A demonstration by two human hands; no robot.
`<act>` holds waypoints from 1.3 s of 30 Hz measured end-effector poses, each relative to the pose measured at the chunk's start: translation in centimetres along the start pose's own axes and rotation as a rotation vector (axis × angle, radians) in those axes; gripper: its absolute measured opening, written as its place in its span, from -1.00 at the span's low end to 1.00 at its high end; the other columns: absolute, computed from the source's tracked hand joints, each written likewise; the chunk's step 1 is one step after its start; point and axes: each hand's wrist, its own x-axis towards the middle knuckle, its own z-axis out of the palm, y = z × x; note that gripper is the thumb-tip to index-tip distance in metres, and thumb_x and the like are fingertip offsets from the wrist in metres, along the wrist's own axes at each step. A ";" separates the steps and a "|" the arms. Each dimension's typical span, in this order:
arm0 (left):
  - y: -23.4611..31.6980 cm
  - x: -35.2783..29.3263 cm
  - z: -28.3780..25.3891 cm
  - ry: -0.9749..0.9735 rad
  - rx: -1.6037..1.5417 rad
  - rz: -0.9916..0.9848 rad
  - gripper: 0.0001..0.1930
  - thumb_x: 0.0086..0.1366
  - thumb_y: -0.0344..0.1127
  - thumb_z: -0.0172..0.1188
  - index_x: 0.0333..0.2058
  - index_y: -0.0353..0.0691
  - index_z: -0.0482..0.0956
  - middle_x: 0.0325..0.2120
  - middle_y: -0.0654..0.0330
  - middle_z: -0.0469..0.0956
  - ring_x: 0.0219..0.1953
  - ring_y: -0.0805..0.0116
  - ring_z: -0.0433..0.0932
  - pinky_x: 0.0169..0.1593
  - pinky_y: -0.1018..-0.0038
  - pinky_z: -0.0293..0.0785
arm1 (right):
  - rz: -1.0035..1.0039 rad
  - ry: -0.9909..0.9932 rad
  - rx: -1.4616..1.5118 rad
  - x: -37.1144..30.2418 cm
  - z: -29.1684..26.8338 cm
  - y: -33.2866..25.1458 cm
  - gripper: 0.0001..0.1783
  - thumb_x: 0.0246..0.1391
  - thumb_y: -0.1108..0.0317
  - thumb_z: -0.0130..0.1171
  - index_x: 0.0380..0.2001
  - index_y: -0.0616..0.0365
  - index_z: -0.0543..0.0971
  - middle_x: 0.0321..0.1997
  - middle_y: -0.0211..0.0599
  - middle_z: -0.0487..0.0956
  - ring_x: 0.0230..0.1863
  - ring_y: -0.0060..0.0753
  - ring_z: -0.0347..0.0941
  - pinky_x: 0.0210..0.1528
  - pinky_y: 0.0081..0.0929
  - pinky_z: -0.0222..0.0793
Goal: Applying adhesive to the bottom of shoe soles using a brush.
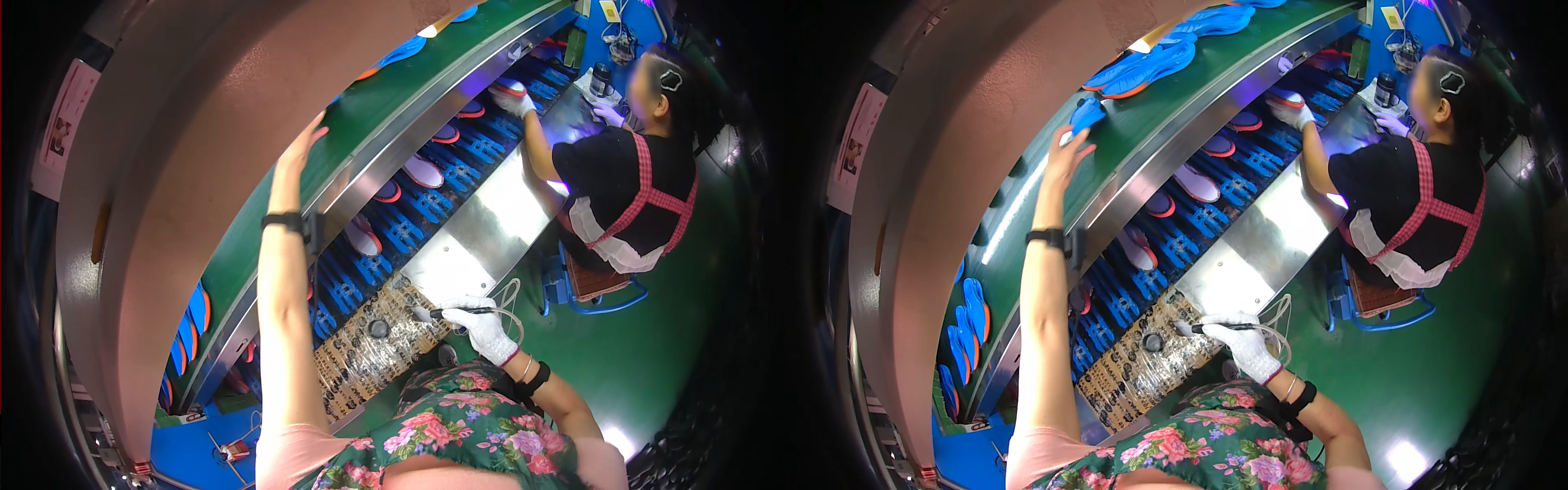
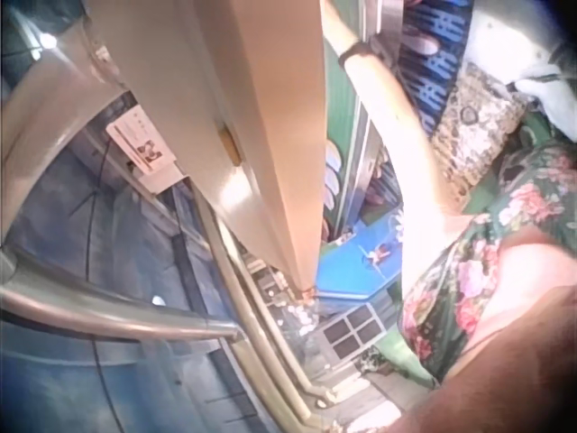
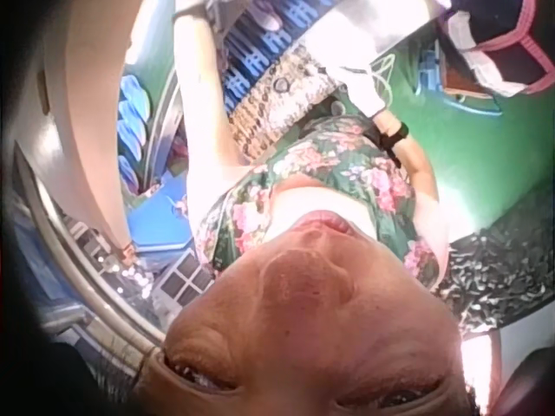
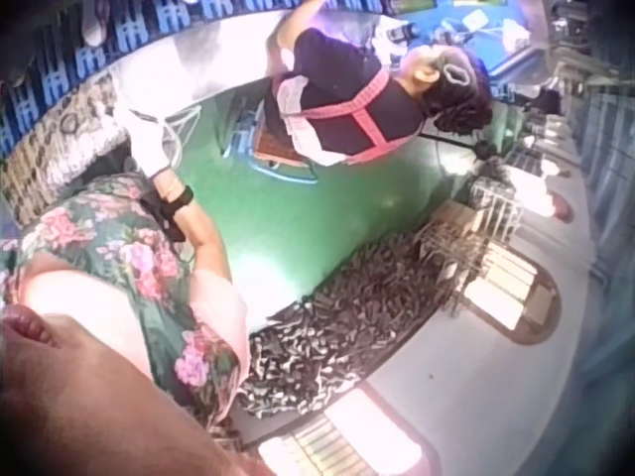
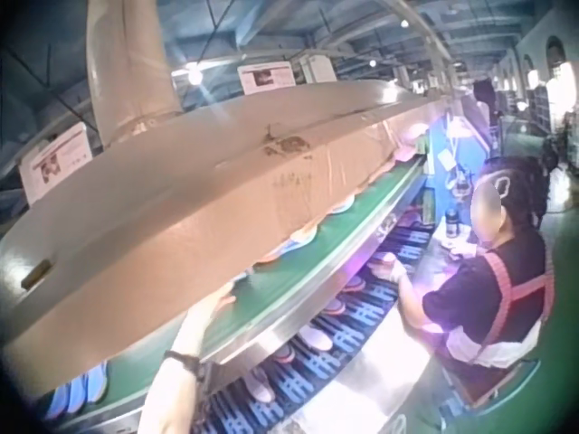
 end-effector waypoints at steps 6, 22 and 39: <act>1.8 -14.7 -7.9 0.137 -0.892 -0.099 -0.37 0.38 -0.13 0.24 0.22 -0.42 0.23 0.24 -0.22 0.23 0.29 -0.35 0.21 0.27 0.12 0.46 | 0.005 -0.041 0.023 -0.2 1.1 1.1 -0.81 0.12 0.47 0.30 -0.19 0.25 0.71 -0.28 -0.38 0.71 -0.32 -0.62 0.54 -0.23 -0.62 0.43; -3.0 -45.7 -8.5 0.379 -0.583 -0.345 -0.37 -0.08 -0.48 0.07 0.10 -0.40 0.41 -0.11 -0.02 0.60 -0.10 0.09 0.62 0.10 0.24 0.56 | -0.100 -0.166 0.271 -2.2 9.6 -0.5 -0.77 0.08 0.62 0.22 -0.15 0.36 0.62 -0.23 -0.08 0.68 -0.33 -0.43 0.59 -0.27 -0.58 0.50; -4.3 -53.0 -4.1 -0.078 -1.087 -0.241 -0.13 0.17 0.09 0.35 0.35 -0.21 0.22 0.20 0.03 0.45 0.22 0.02 0.45 0.32 0.05 0.36 | -0.438 -0.302 -0.297 -7.5 19.5 -0.7 -0.75 0.01 0.58 0.35 -0.17 0.30 0.68 -0.10 -0.12 0.69 -0.09 -0.37 0.63 -0.02 -0.46 0.56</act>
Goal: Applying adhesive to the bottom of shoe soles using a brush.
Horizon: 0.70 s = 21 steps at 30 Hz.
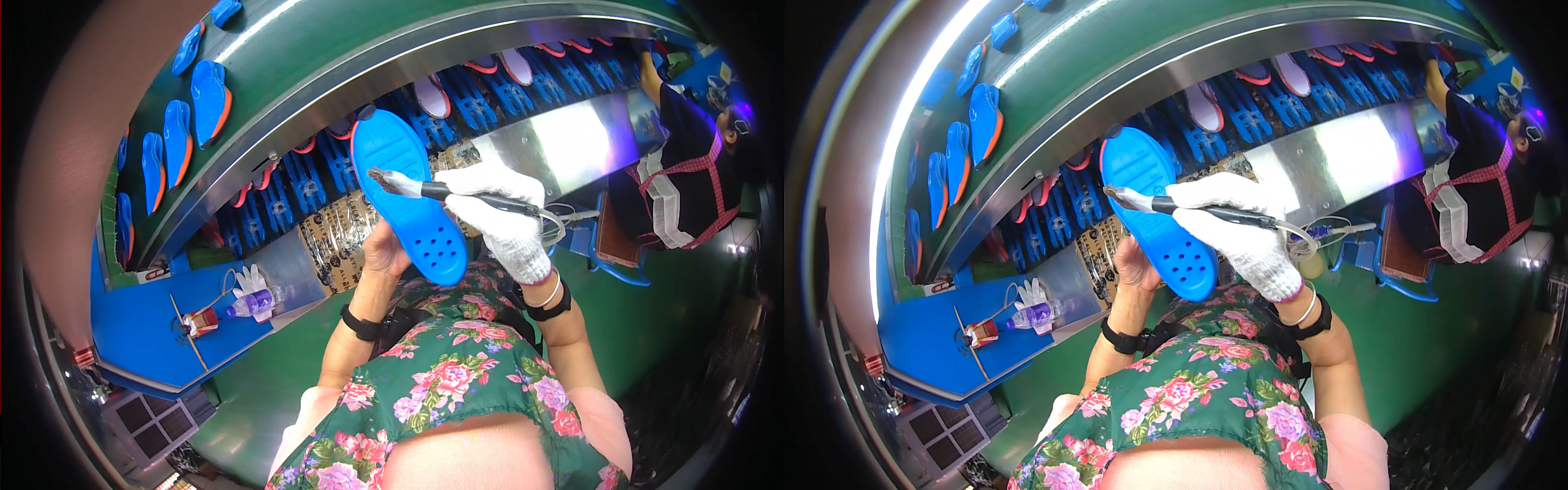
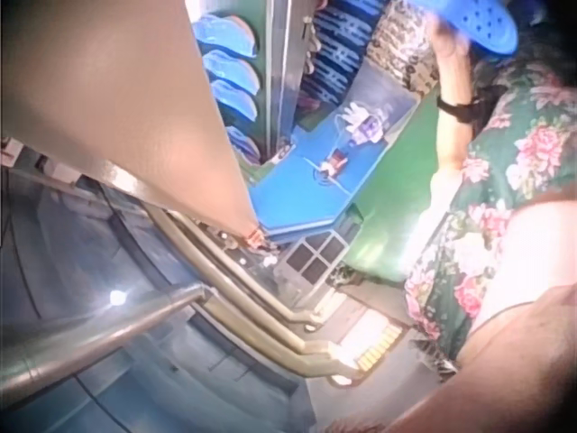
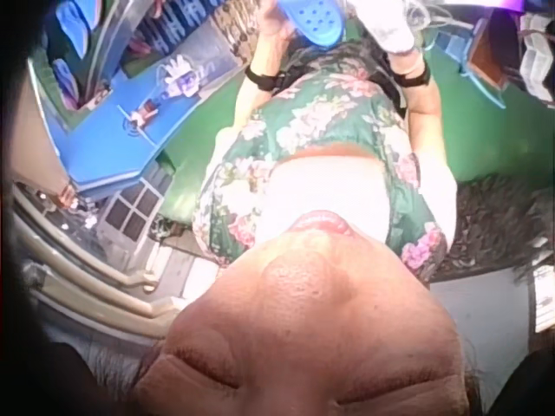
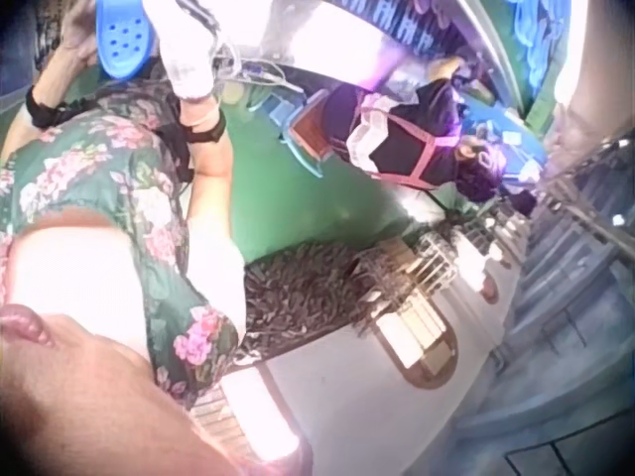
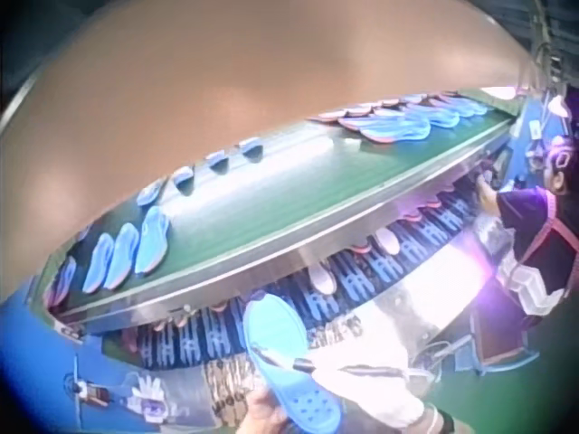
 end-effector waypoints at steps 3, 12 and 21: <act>0.1 0.8 0.6 0.024 -0.374 0.050 -0.09 0.29 0.44 0.01 0.39 -0.11 0.17 0.27 0.07 0.38 0.28 0.04 0.37 0.36 0.05 0.28 | -0.074 0.003 -0.051 0.8 0.5 -0.1 -0.76 -0.01 0.57 0.38 -0.20 0.30 0.69 -0.16 -0.10 0.72 -0.19 -0.39 0.65 -0.13 -0.47 0.58; -1.0 1.2 3.6 0.416 0.107 0.064 -0.04 0.33 0.56 -0.45 0.40 -0.11 0.13 0.29 0.12 0.32 0.28 0.16 0.35 0.34 0.19 0.29 | -0.559 -0.025 -0.599 1.2 0.7 0.5 -0.73 -0.06 0.58 0.37 -0.20 0.22 0.71 -0.13 -0.16 0.71 -0.16 -0.25 0.66 -0.11 -0.38 0.56; -1.2 0.9 3.2 0.375 0.134 0.067 -0.02 0.28 0.62 -0.37 0.39 -0.03 0.17 0.29 0.17 0.33 0.31 0.12 0.31 0.38 0.11 0.20 | -0.639 -0.030 -0.582 1.6 0.7 0.8 -0.71 -0.02 0.53 0.34 -0.16 0.18 0.71 -0.08 -0.16 0.70 -0.13 -0.21 0.65 -0.06 -0.32 0.54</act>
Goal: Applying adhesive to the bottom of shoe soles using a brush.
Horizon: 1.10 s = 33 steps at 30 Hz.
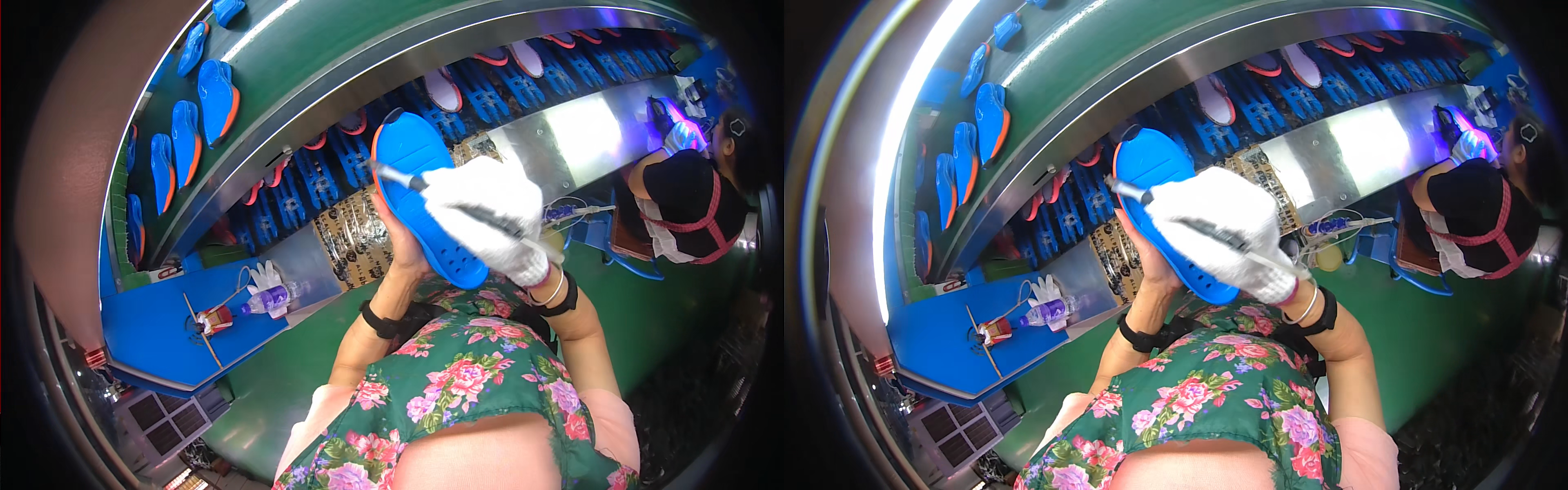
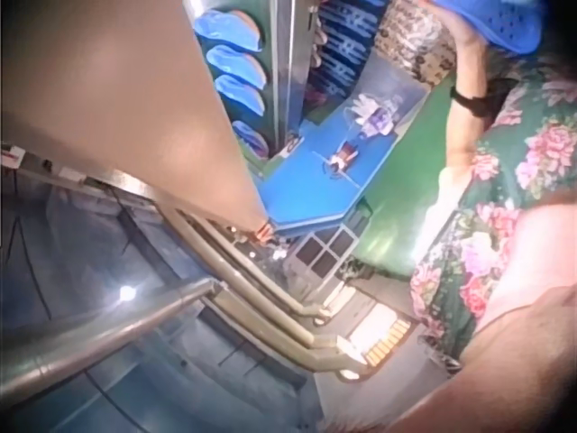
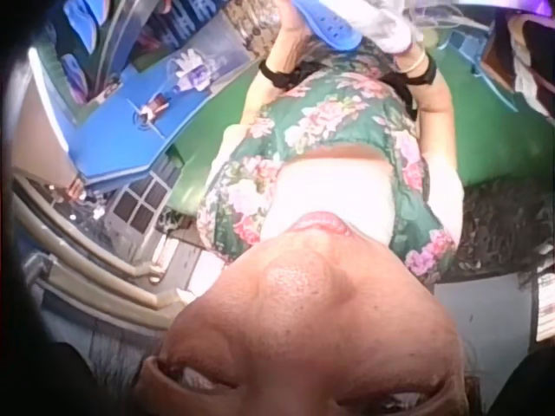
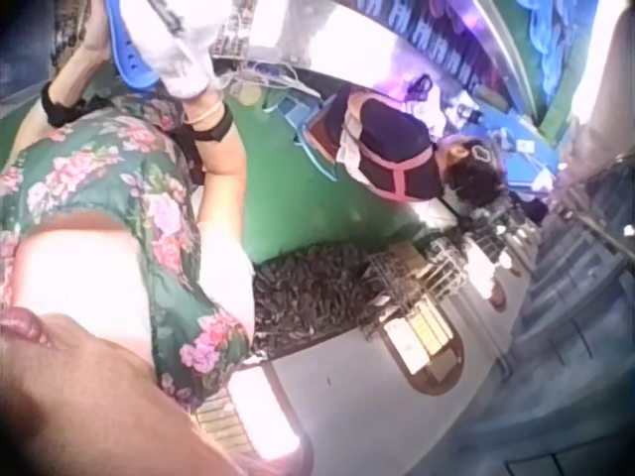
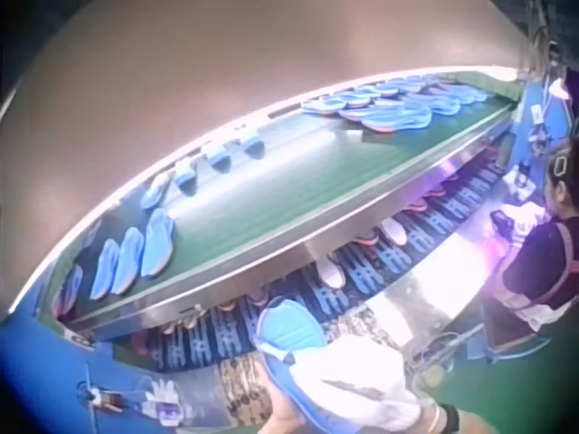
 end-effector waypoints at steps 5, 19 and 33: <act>0.1 0.3 0.3 0.018 0.014 -0.009 -0.02 0.27 0.63 -0.39 0.34 -0.08 0.23 0.15 0.14 0.44 0.17 0.18 0.45 0.25 0.17 0.39 | -0.040 -0.043 -0.024 -0.3 -0.1 -0.5 -0.70 -0.02 0.49 0.33 -0.14 0.15 0.71 -0.08 -0.15 0.70 -0.12 -0.17 0.64 -0.04 -0.28 0.52; 0.2 1.9 -2.2 0.037 0.050 -0.009 0.02 0.20 0.66 -0.24 0.37 -0.04 0.15 0.20 0.05 0.39 0.10 0.08 0.50 0.19 0.09 0.46 | -0.006 -0.131 0.146 -2.7 -0.3 -1.7 -0.71 -0.07 0.50 0.39 -0.19 0.09 0.74 -0.18 -0.20 0.72 -0.21 -0.20 0.64 -0.12 -0.31 0.54; 1.8 3.1 -0.5 -0.091 -0.051 -0.077 0.20 0.01 0.82 -0.32 0.13 -0.30 0.34 -0.30 -0.12 0.58 -0.33 0.03 0.59 -0.27 0.15 0.57 | 0.233 0.026 0.368 -4.6 -1.1 -0.1 -0.72 -0.08 0.52 0.40 -0.22 0.10 0.74 -0.17 -0.24 0.72 -0.27 -0.23 0.62 -0.17 -0.34 0.55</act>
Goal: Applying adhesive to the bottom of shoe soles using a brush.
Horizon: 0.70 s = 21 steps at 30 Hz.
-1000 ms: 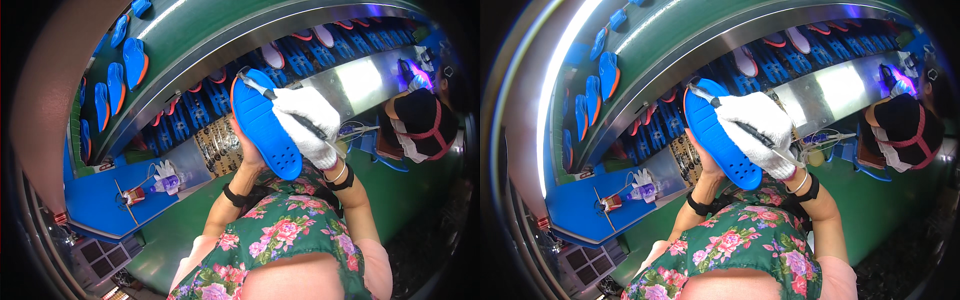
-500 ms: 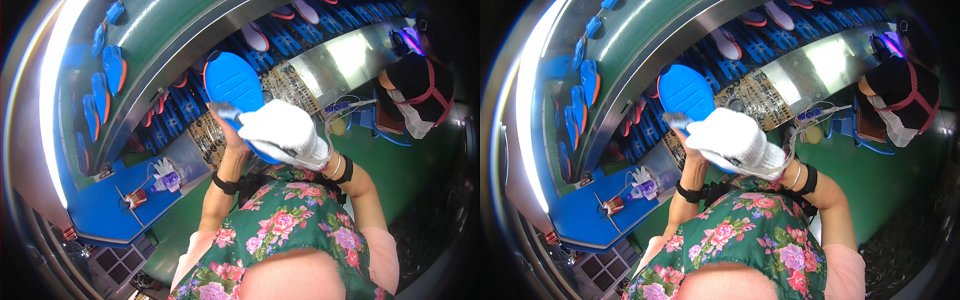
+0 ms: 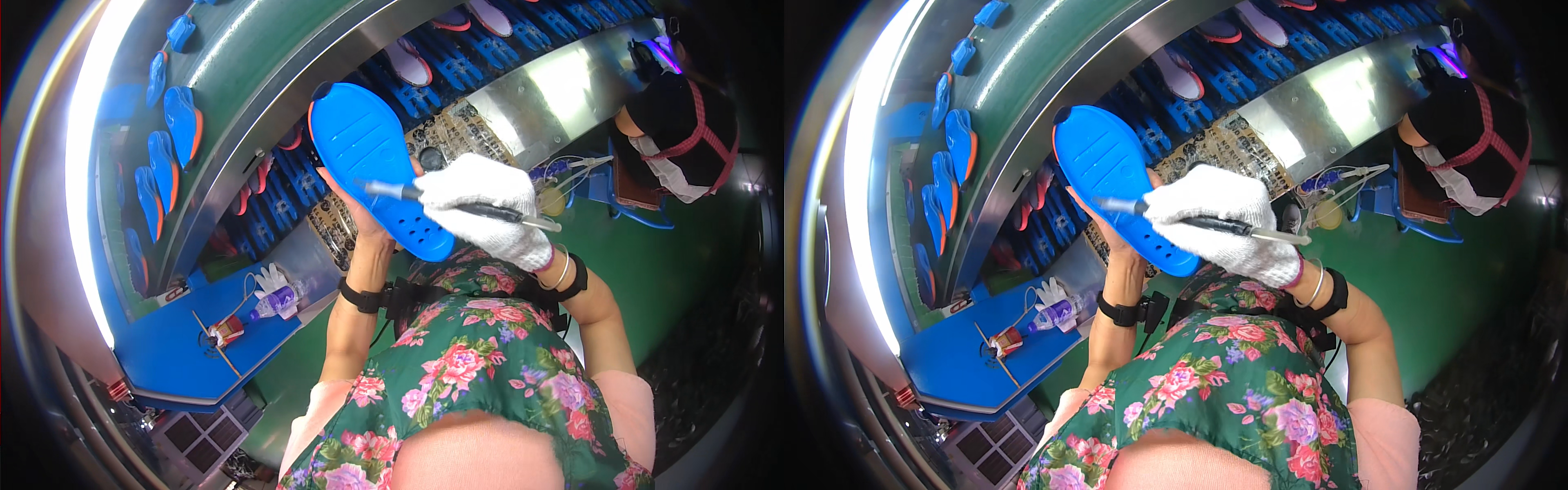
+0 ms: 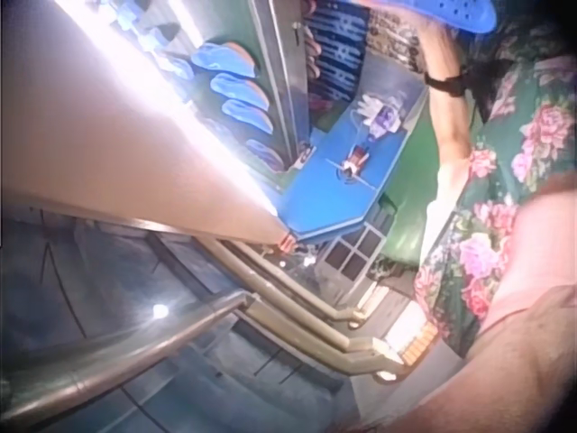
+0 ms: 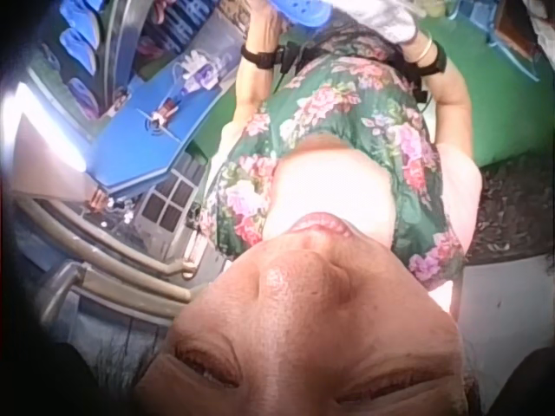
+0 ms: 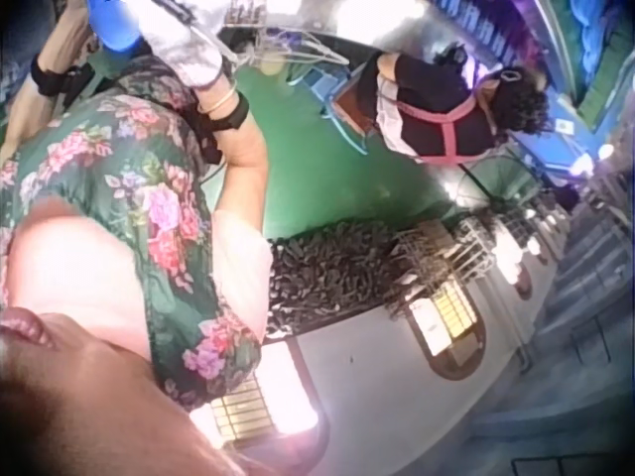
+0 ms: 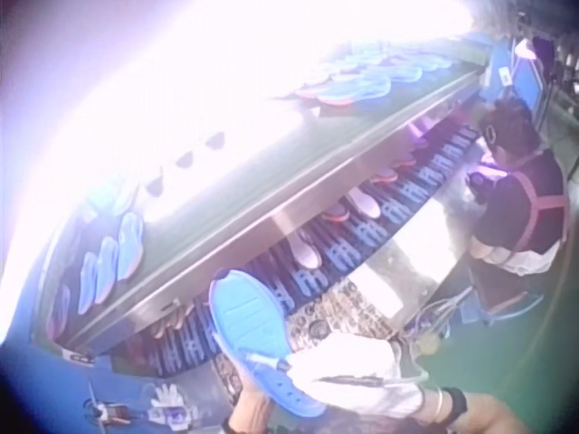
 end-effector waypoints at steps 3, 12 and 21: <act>0.1 0.2 -0.2 -0.168 -0.055 -0.030 0.11 0.01 0.79 -0.19 -0.05 -0.32 0.43 -0.36 -0.04 0.55 -0.38 0.07 0.57 -0.33 0.20 0.53 | -0.150 -0.085 -0.312 -0.1 0.3 -1.2 -0.69 -0.04 0.49 0.38 -0.16 0.07 0.73 -0.13 -0.24 0.71 -0.23 -0.22 0.62 -0.16 -0.32 0.55; 0.4 1.6 -0.8 -0.229 -0.251 0.009 0.16 -0.04 0.84 -0.28 -0.06 -0.32 0.43 -0.35 -0.03 0.54 -0.39 0.03 0.53 -0.21 0.06 0.45 | -0.091 -0.066 -0.159 -0.9 0.3 -0.5 -0.76 -0.06 0.47 0.43 -0.25 0.07 0.72 -0.26 -0.29 0.72 -0.27 -0.26 0.64 -0.17 -0.36 0.55; 1.0 2.2 -1.3 -0.209 -0.270 -0.006 0.15 -0.01 0.82 -0.30 0.06 -0.23 0.41 -0.36 -0.02 0.55 -0.43 0.08 0.53 -0.26 0.14 0.50 | -0.009 -0.162 -0.063 -1.3 -0.4 -0.9 -0.78 -0.09 0.47 0.44 -0.29 0.08 0.72 -0.26 -0.32 0.72 -0.24 -0.28 0.65 -0.16 -0.35 0.54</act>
